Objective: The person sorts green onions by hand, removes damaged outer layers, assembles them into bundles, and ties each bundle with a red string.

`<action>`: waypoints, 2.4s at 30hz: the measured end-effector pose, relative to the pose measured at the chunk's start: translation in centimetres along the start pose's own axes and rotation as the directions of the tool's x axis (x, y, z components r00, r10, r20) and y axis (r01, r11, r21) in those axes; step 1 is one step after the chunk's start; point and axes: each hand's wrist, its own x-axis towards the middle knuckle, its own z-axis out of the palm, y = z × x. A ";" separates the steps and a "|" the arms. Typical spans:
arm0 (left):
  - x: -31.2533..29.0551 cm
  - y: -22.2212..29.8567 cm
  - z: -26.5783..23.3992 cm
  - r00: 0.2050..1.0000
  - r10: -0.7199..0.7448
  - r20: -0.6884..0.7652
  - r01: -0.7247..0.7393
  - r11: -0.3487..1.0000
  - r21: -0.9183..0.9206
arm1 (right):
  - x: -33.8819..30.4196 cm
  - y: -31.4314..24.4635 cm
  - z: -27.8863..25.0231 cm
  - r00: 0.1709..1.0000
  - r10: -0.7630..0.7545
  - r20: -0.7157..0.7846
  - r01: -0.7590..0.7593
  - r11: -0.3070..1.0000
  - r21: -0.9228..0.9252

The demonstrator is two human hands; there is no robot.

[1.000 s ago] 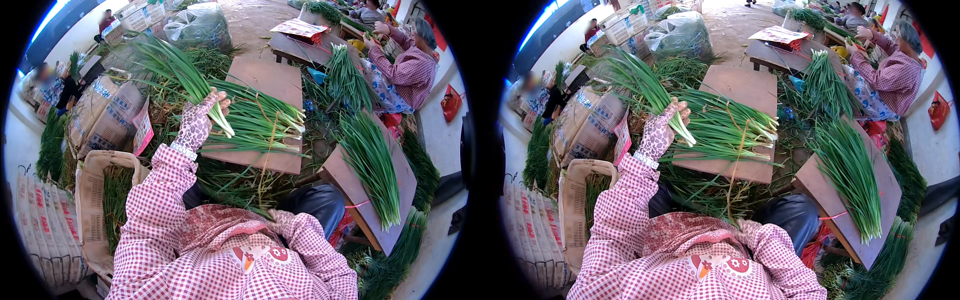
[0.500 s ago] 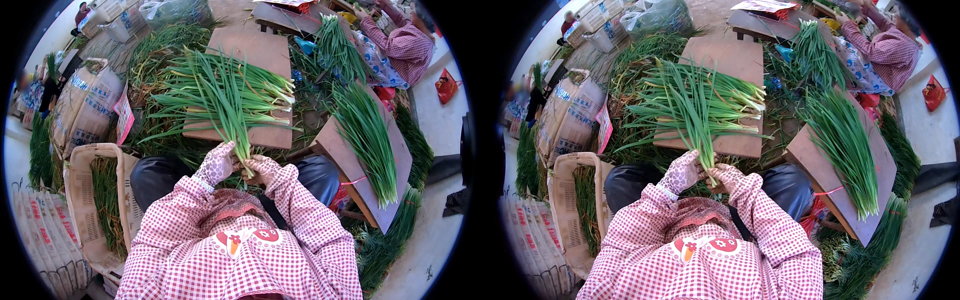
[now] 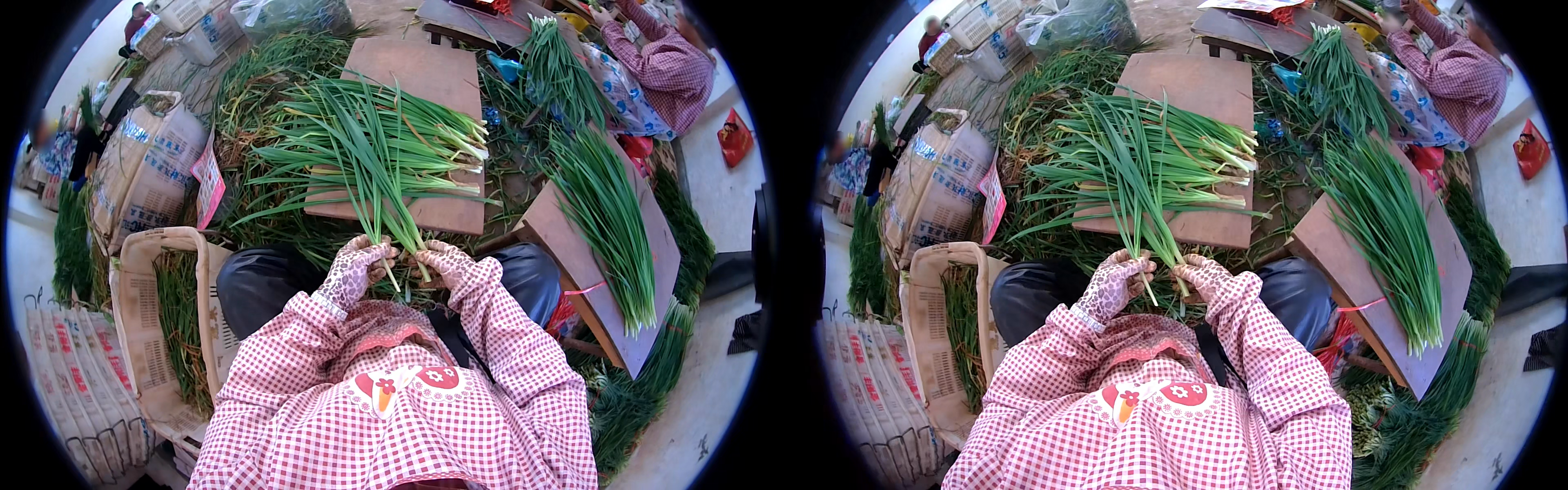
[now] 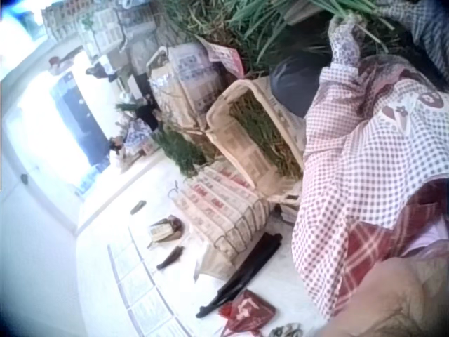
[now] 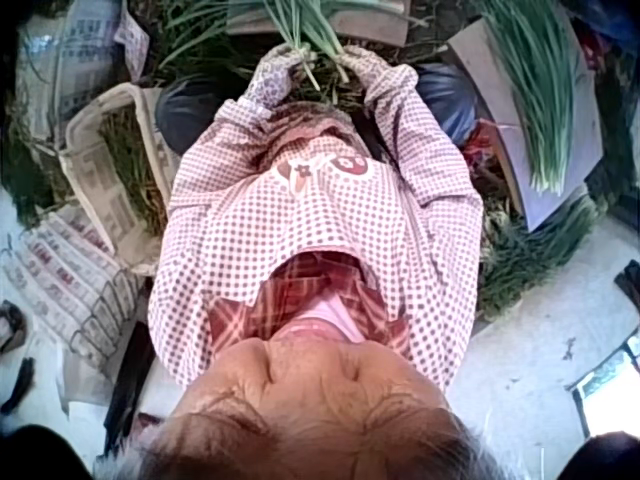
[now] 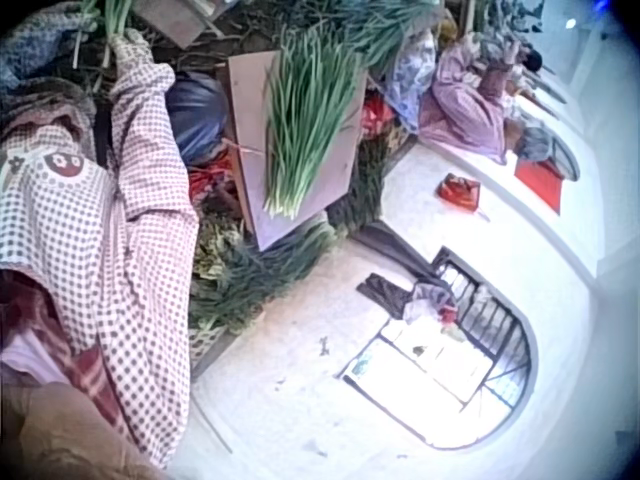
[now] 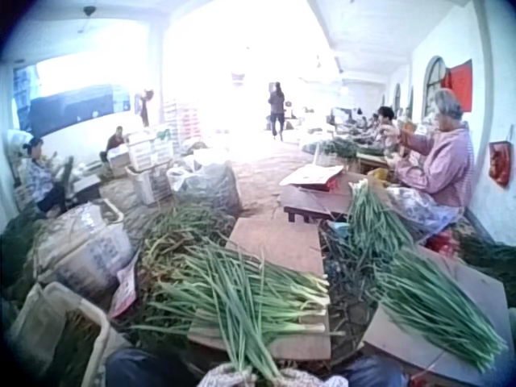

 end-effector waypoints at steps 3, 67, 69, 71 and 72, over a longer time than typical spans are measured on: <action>-0.3 -0.1 0.5 1.000 0.006 -0.011 -0.005 0.997 0.071 | 0.1 0.4 0.6 0.999 0.002 0.052 -0.005 0.999 0.047; -0.5 4.5 1.2 0.864 0.497 0.078 -0.420 0.799 -0.430 | 0.5 -1.8 -1.6 0.745 -0.662 0.080 0.203 0.111 -0.973; -0.9 5.7 1.5 0.782 0.620 0.062 -0.541 0.725 -0.427 | 1.5 -4.4 -4.1 0.665 -0.734 -0.140 -0.044 0.149 -0.988; -0.6 5.4 2.2 0.826 0.555 0.092 -0.453 0.753 -0.477 | 2.2 -6.7 -5.9 0.710 -0.663 -0.237 -0.175 0.159 -0.972; -0.6 4.9 2.1 0.845 0.525 0.099 -0.416 0.762 -0.496 | 2.9 -7.5 -6.1 0.748 -0.617 -0.243 -0.188 0.155 -0.970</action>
